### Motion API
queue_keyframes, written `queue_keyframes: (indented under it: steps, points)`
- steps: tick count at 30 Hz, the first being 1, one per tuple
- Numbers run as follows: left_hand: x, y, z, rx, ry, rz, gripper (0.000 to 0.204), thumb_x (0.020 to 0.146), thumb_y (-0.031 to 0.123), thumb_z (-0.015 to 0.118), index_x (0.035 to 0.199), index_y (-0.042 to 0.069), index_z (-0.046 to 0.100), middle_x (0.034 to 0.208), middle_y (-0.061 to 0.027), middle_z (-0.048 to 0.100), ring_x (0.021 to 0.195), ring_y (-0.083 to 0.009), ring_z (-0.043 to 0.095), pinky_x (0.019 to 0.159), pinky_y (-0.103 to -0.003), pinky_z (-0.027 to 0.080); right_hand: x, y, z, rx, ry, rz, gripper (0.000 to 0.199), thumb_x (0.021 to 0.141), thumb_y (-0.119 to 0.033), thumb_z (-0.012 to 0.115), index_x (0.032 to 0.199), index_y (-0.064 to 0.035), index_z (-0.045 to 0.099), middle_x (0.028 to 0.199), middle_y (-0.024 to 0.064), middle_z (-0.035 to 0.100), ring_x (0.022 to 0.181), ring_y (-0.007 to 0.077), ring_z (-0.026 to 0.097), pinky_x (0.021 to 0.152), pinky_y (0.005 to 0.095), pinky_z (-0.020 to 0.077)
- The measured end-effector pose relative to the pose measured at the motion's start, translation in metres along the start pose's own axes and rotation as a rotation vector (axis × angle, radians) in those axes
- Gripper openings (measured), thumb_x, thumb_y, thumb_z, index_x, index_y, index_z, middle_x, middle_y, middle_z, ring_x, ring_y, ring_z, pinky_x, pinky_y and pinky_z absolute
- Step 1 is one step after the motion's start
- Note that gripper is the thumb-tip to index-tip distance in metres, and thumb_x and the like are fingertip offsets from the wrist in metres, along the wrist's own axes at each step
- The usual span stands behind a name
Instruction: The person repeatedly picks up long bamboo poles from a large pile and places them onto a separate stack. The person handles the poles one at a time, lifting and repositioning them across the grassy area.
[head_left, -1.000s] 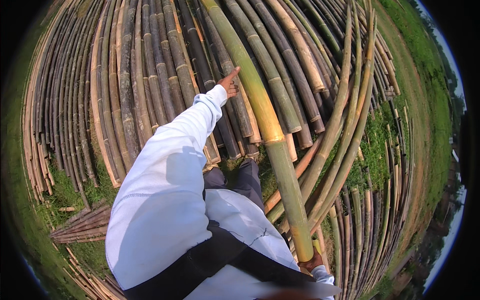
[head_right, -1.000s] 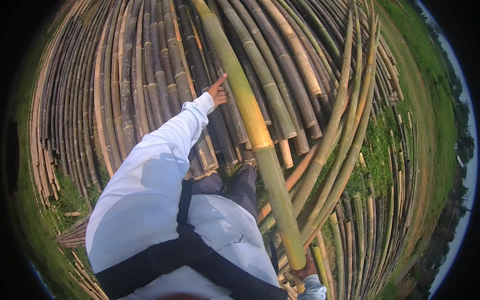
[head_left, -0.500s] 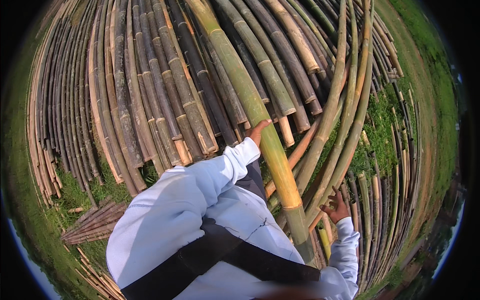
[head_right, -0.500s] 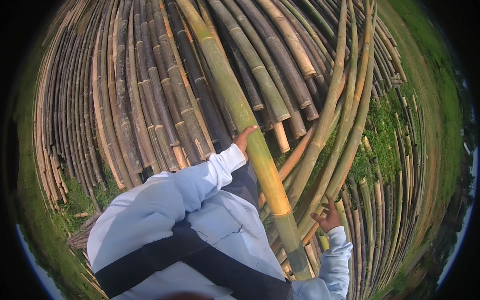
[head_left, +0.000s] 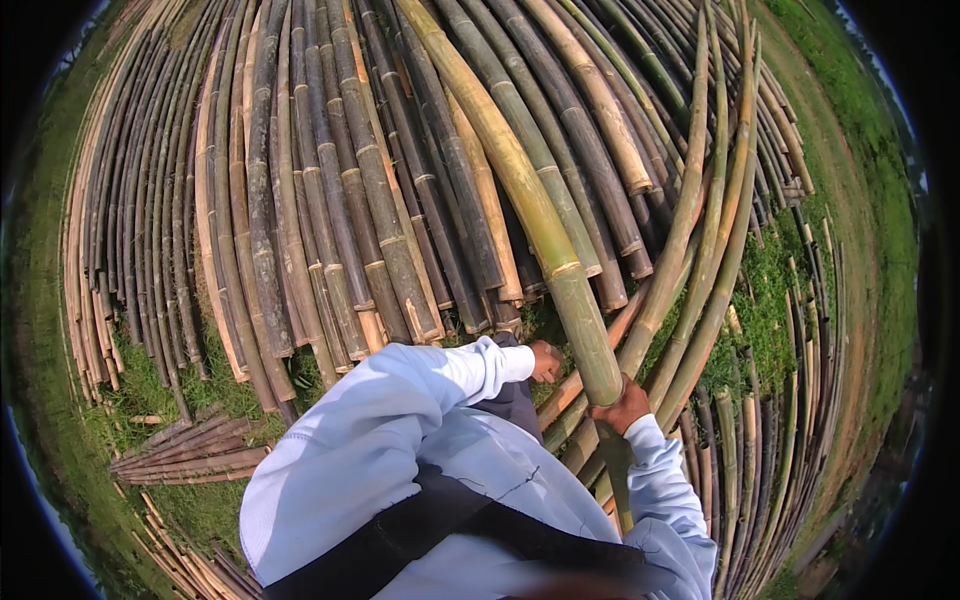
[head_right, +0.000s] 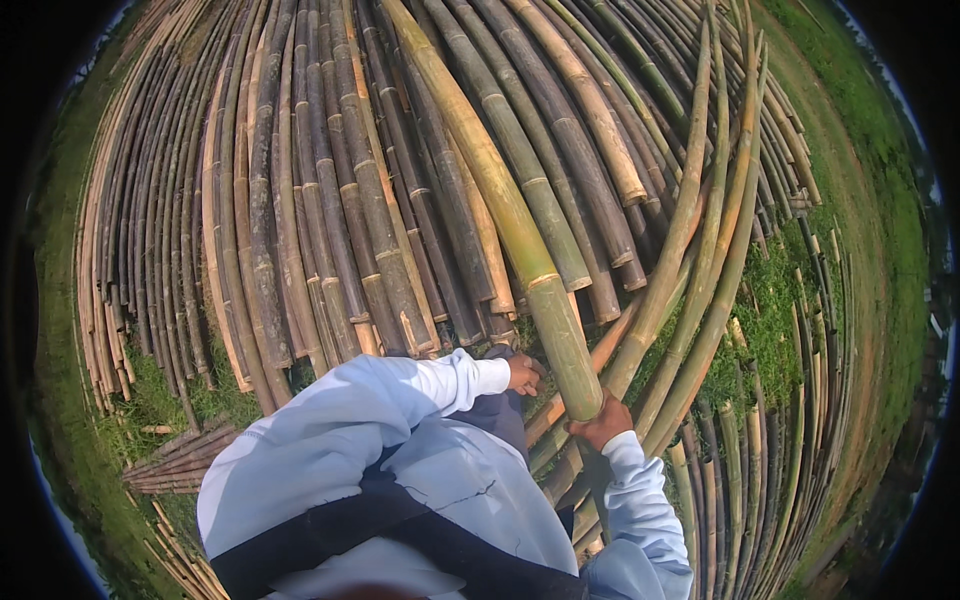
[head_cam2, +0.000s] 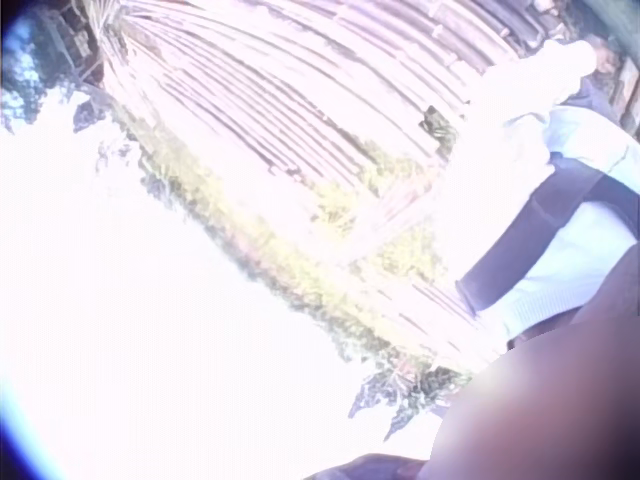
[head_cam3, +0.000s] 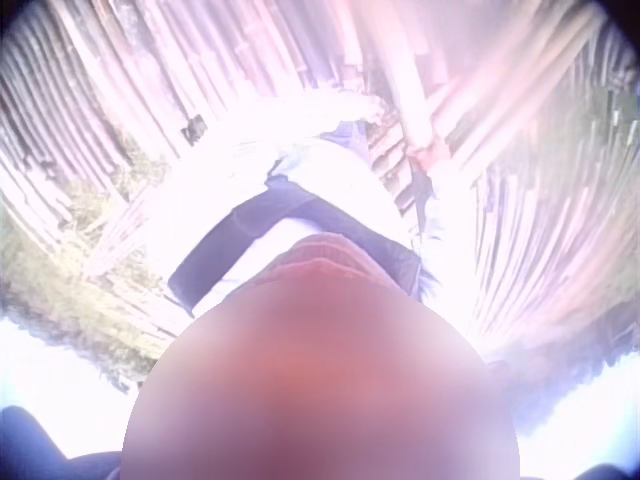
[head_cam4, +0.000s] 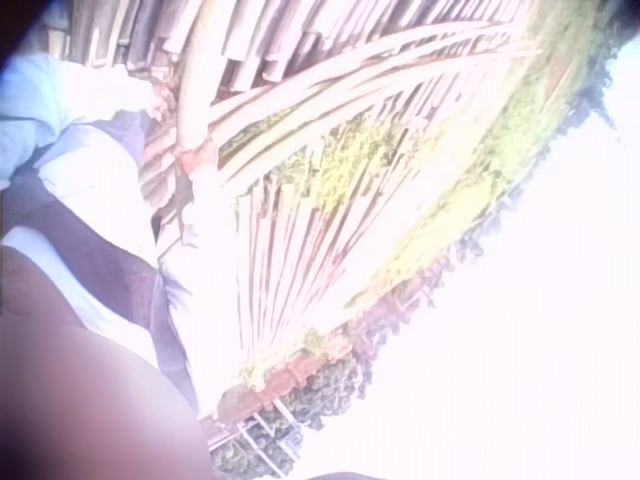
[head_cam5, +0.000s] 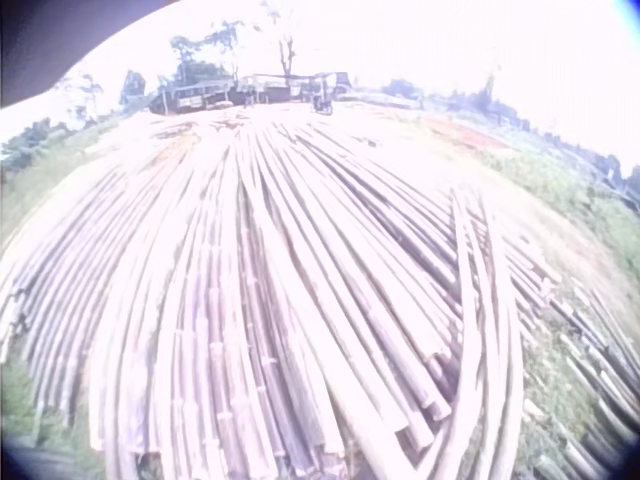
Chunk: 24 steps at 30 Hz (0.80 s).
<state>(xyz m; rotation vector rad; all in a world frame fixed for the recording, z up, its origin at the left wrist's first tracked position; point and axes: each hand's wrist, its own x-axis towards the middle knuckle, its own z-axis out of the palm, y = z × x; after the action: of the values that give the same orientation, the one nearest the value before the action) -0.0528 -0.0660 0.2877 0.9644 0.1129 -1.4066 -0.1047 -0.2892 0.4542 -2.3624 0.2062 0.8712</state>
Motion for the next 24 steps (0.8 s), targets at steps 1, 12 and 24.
queue_keyframes:
  steps: [1, 12, 24]
  points:
    - [-0.009, 0.018, -0.047, -0.408, 0.043, 0.179, 0.045, 0.085, 0.021, 0.055, 0.124, 0.001, 0.05, 0.106, -0.0166, 0.066, 0.091, -0.0305, 0.065, 0.075, -0.037, 0.051, -0.024, 0.014, 0.002, -0.017, 0.012, 0.055, 0.073, 0.053, -0.028, 0.082, 0.113, -0.0011, 0.052, 0.1, 0.0197, 0.065, 0.097, 0.0351, 0.063, 0.084, 0.0389, 0.0493]
    - [-0.031, 0.173, -0.113, -0.445, 1.024, 0.45, 0.091, 0.066, 0.05, 0.075, 0.121, -0.013, 0.041, 0.115, -0.0235, 0.055, 0.107, -0.0299, 0.056, 0.088, -0.04, 0.048, -0.278, 0.146, 0.035, -0.285, 0.018, 0.623, 0.085, 0.045, -0.031, 0.086, 0.118, -0.0077, 0.048, 0.109, 0.0174, 0.062, 0.101, 0.0347, 0.061, 0.086, 0.0418, 0.0499]
    - [-0.043, 0.015, 0.089, -0.811, 0.35, 0.299, 0.057, 0.071, 0.017, 0.075, 0.118, -0.002, 0.049, 0.114, -0.0152, 0.055, 0.11, -0.0286, 0.054, 0.094, -0.042, 0.044, 0.125, -0.057, -0.073, 0.277, 0.11, -0.11, 0.099, 0.071, -0.039, 0.077, 0.145, -0.004, 0.021, 0.13, 0.0316, 0.044, 0.117, 0.0376, 0.052, 0.092, 0.0421, 0.0459]
